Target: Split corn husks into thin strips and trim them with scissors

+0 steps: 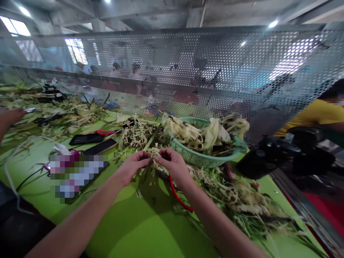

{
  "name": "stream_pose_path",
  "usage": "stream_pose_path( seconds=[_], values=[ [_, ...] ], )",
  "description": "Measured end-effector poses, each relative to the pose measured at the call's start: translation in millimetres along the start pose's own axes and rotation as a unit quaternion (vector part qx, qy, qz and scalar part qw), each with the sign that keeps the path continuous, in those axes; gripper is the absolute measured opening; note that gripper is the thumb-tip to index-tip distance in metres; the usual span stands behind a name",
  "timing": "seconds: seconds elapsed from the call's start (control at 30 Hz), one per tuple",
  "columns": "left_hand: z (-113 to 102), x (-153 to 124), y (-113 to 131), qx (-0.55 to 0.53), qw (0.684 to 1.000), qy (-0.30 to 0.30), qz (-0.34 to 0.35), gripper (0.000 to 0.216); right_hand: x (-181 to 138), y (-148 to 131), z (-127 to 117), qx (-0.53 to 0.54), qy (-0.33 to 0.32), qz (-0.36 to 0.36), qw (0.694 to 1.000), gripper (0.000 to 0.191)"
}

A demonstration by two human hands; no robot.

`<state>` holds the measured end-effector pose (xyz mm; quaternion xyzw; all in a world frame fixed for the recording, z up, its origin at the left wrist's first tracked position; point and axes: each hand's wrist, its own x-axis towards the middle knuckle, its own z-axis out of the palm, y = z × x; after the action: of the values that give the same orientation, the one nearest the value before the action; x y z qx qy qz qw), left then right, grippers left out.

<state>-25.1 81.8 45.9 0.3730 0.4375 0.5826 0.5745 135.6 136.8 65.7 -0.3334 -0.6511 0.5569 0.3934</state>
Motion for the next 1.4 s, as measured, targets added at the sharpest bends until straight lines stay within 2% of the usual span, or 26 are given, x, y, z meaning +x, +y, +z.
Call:
stream_pose_path(
  seconds=[0.2,0.43,0.63,0.83,1.0,1.17,1.27,1.4],
  values=[
    [-1.0,1.4,-2.3,-0.009,1.0,0.0,0.018,0.034,0.4,7.2,2.7,0.014,-0.001,0.009,1.0,0.028],
    [-1.5,3.3,-5.0,-0.085,0.995,0.049,0.024,0.034,-6.3,14.7,12.4,-0.019,-0.013,0.026,0.999,0.029],
    [-5.7,0.9,3.9,-0.04,0.998,0.04,0.035,0.035,-4.9,21.0,11.6,-0.065,0.026,0.002,0.998,0.021],
    [-6.9,2.6,6.6,0.021,0.996,0.066,0.058,0.035,-7.9,16.2,14.1,-0.084,-0.006,-0.001,0.996,0.018],
    [-5.4,3.8,-0.2,0.034,0.996,0.047,0.068,0.035,-9.7,15.8,17.0,-0.076,-0.025,-0.013,0.997,0.028],
    [-7.7,4.1,-2.0,0.094,0.994,0.037,0.05,0.035,-4.0,22.8,9.3,-0.15,-0.018,-0.034,0.988,0.017],
    [-9.8,2.7,2.8,0.11,0.993,0.005,0.033,0.037,-1.8,19.8,5.4,-0.121,-0.041,-0.005,0.992,0.02],
    [-11.2,0.8,7.8,0.108,0.993,-0.044,0.015,0.038,-2.0,13.2,3.9,-0.039,-0.1,0.074,0.992,0.032]
  ],
)
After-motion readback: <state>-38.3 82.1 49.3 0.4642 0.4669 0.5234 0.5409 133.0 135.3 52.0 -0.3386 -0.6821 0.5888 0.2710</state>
